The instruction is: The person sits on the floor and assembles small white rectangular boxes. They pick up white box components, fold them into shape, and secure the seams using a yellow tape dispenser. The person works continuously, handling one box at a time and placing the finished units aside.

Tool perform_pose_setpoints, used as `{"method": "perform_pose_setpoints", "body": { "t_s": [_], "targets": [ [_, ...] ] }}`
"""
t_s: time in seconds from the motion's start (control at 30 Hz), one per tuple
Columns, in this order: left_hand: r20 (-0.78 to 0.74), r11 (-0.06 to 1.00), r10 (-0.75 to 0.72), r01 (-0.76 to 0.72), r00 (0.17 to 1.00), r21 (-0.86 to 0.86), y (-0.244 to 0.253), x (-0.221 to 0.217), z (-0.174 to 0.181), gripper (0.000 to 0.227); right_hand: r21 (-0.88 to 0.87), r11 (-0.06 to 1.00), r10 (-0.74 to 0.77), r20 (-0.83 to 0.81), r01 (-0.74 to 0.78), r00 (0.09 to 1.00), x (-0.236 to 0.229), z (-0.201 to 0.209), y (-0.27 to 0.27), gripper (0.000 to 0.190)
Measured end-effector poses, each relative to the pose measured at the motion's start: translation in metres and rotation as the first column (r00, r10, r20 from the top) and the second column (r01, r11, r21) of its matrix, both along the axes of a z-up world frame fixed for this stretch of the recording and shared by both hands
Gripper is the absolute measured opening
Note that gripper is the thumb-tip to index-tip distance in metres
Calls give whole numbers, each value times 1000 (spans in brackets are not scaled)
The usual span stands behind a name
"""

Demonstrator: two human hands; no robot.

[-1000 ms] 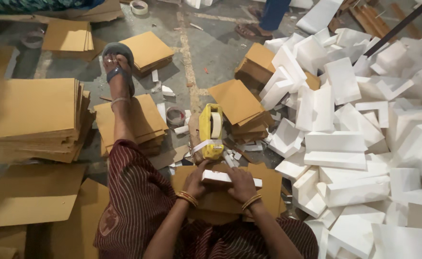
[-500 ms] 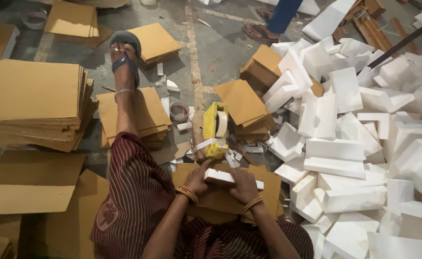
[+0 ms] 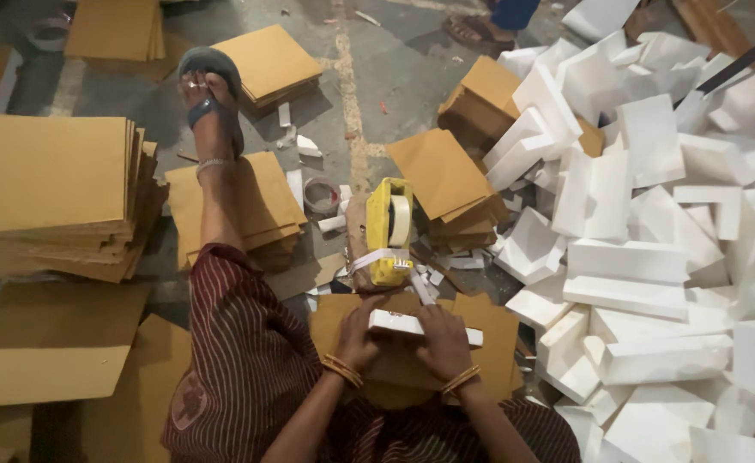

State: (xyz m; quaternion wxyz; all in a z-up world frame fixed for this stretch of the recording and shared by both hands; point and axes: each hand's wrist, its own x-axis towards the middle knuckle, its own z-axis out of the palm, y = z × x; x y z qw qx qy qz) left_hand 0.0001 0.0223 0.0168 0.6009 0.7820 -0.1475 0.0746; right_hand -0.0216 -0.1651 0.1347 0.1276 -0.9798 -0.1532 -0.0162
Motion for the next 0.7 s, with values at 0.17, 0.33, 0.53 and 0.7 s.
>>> {"method": "perform_pose_setpoints", "body": {
  "t_s": [0.17,0.33,0.53,0.7],
  "targets": [
    [-52,1000,11,-12,999,-22,0,-9,-9,71,13,1000,-12,15,12,1000,-4,-2,0,58],
    [-25,1000,8,-8,1000,-16,-4,-2,-21,71,18,999,47,147,-50,988,-2,-16,-7,71],
    [-123,986,-169,168,978,-21,9,8,-15,86,-15,998,62,118,-61,991,0,-32,-16,75],
    [-111,977,-211,209,971,-32,11,15,-18,89,-39,998,61,108,-57,992,2,-34,-20,70]
  ]
}}
